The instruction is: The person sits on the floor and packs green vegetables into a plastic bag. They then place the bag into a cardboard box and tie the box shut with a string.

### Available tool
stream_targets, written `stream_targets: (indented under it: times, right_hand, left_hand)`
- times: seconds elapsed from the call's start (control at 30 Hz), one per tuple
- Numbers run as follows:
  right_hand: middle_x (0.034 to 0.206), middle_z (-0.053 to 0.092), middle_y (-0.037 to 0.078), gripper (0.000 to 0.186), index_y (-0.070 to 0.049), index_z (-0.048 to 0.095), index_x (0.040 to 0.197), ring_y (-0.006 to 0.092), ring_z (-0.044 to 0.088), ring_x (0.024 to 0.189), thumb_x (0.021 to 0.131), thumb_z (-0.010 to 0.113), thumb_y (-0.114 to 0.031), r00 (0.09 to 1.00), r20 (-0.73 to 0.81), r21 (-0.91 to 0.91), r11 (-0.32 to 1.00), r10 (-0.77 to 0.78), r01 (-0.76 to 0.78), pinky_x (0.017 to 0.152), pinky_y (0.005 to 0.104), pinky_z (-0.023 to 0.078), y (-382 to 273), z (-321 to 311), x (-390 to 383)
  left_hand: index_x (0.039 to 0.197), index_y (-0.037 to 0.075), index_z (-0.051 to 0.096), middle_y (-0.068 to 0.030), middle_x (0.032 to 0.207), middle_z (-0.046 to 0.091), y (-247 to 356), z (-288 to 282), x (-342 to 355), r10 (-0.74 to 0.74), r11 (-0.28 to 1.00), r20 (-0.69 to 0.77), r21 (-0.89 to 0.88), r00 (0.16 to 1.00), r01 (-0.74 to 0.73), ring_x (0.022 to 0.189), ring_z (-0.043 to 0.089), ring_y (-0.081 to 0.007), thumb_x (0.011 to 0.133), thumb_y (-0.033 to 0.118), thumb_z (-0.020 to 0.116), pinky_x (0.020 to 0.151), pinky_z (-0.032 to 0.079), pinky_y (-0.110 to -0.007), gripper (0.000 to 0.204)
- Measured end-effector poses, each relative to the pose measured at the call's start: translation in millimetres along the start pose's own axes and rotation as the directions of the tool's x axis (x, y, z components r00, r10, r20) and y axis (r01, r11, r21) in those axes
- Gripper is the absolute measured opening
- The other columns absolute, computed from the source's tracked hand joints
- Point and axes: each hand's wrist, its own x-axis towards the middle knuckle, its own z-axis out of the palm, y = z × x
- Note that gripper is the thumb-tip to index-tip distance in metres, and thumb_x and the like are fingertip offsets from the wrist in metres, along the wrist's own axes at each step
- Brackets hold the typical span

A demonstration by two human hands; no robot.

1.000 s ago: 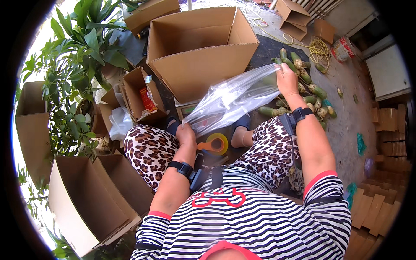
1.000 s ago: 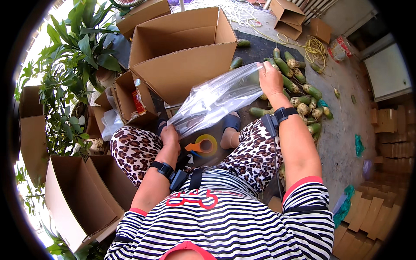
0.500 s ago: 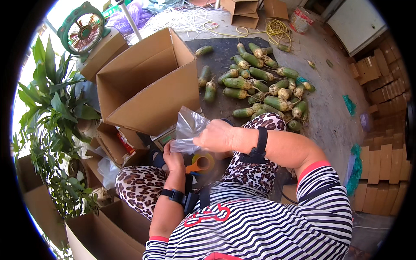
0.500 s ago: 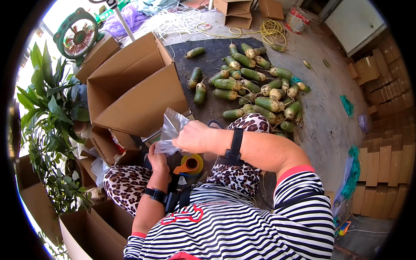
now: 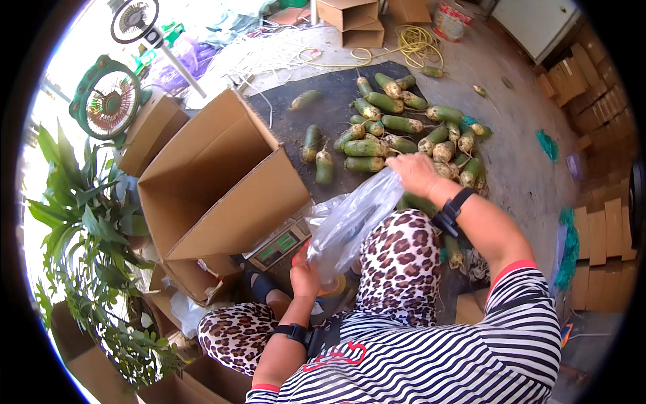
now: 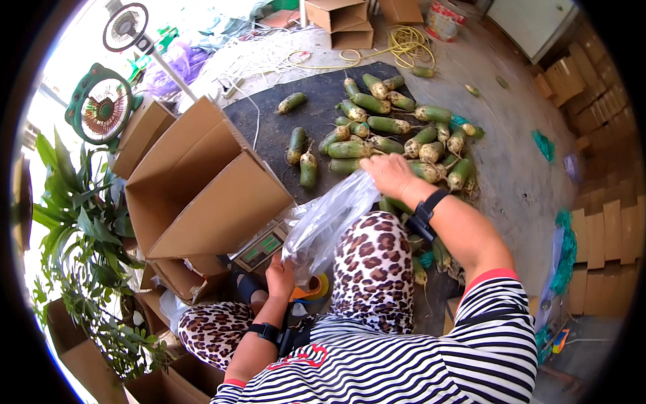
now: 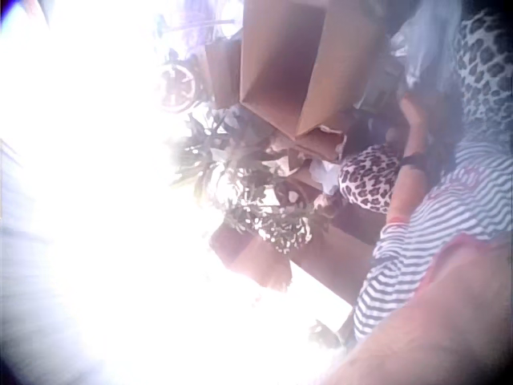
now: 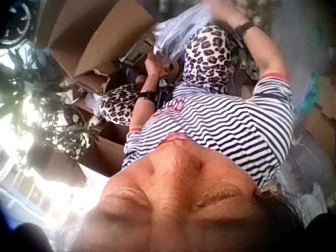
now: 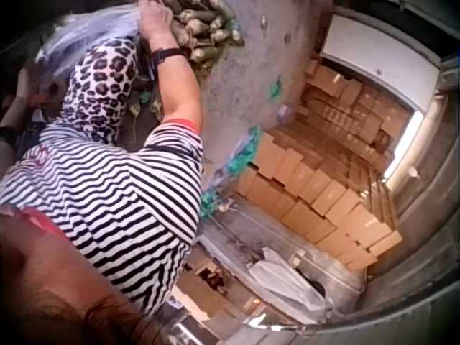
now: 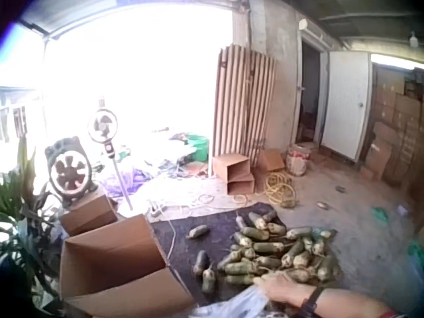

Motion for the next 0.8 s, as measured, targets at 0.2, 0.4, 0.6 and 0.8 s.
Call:
stream_targets:
  times: [0.2,0.4,0.6,0.8]
  right_hand:
    - [0.103,0.066,0.014,0.036,-0.014,0.057,0.116,0.0366,0.064,0.093,0.081,0.056,-0.020,0.965,0.142,0.505,0.822,0.221,-0.262,0.078,0.0453,0.052,-41.5,153.4,-111.6]
    - [0.116,0.063,0.019,0.049,-0.010,0.049,0.130,0.0379,0.061,0.101,0.082,0.057,-0.012,0.807,0.496,0.598,0.548,0.321,-0.585,0.086,0.0455,0.050,-85.0,174.6,-150.7]
    - [0.116,0.063,0.021,0.056,-0.011,0.045,0.136,0.0368,0.062,0.104,0.084,0.064,-0.023,0.786,0.534,0.663,0.423,0.313,-0.618,0.090,0.0412,0.049,-53.2,164.4,-160.4]
    - [0.130,0.059,0.016,0.078,-0.007,0.047,0.139,0.0254,0.052,0.123,0.078,0.074,-0.049,0.764,0.626,0.779,0.080,-0.156,-0.622,0.106,0.0368,0.039,5.1,116.9,-125.5]
  left_hand:
    - [0.116,-0.002,0.062,-0.0206,0.090,0.069,-46.8,21.4,5.2,-0.239,0.965,0.233,-0.054,0.943,0.258,0.080,0.068,-0.0290,0.090,0.018,0.057,0.071,0.052,-0.038,0.033]
    - [0.112,-0.003,0.060,-0.0121,0.100,0.069,-25.0,22.3,29.5,-0.310,0.409,0.558,-0.653,0.770,0.638,0.083,0.066,-0.0157,0.090,0.001,0.055,0.073,0.055,-0.029,0.022]
    - [0.098,-0.004,0.062,-0.0070,0.081,0.066,-12.7,26.8,61.1,-0.271,0.786,0.317,-0.473,0.909,0.399,0.068,0.058,-0.0119,0.083,0.004,0.053,0.062,0.050,-0.028,0.019]
    - [0.096,-0.002,0.064,-0.0027,0.068,0.060,15.1,19.7,63.3,-0.212,0.950,0.241,-0.177,0.947,0.258,0.061,0.052,-0.0081,0.084,0.007,0.053,0.056,0.043,-0.025,0.019]
